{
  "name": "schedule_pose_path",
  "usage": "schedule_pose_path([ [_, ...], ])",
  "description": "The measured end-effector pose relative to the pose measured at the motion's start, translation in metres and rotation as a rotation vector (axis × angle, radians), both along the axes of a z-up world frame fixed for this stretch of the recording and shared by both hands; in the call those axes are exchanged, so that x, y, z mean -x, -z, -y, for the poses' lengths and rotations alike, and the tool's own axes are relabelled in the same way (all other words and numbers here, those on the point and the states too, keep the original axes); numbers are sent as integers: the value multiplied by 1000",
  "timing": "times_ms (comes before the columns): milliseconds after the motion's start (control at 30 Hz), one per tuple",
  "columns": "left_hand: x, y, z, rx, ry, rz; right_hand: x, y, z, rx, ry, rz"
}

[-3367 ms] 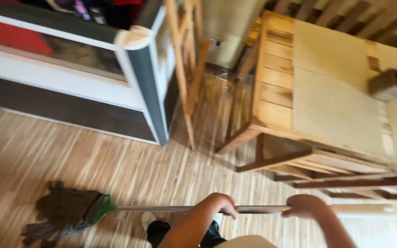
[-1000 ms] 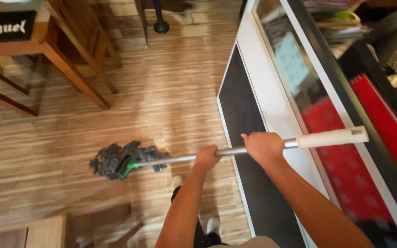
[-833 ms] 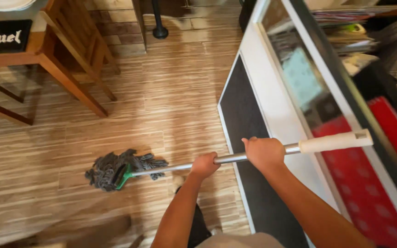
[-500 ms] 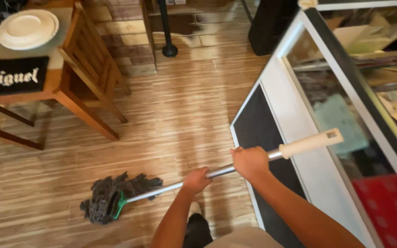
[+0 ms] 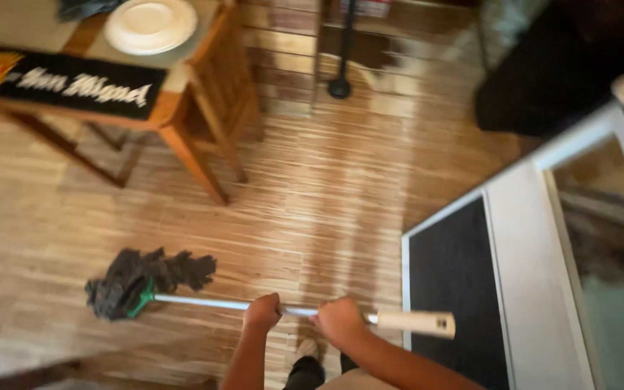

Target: Mopping the floor in a restaurant dining area between tables and chairs.

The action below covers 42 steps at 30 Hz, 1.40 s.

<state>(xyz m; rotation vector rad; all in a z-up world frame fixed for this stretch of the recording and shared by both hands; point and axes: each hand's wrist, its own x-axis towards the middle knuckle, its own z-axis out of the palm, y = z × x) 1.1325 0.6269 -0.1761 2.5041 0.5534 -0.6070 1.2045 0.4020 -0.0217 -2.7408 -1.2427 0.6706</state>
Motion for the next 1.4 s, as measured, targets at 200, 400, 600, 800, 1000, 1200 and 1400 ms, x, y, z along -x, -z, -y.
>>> schedule_pose_path([
  [200, -56, 70, 36, -72, -34, 55, -89, 7, 39, 112, 41, -147],
  [400, -196, -60, 143, 91, -93, 215, -243, -121, 128, 270, 105, -134],
  [600, -271, -126, 233, 158, -31, 623, -283, -292, 158, 513, 240, -88],
  [800, -280, -142, 233, 173, 41, 550, -286, -272, 155, 605, 124, 103],
  [1000, -281, -131, 202, 104, 157, 478, -275, -252, 136, 581, 75, 178],
  [1200, -298, -87, 154, 52, 101, 460, -298, -217, 99, 480, 21, 243],
  [1400, -300, -65, 94, 25, -38, 334, -317, -139, 55, 268, -45, 248],
])
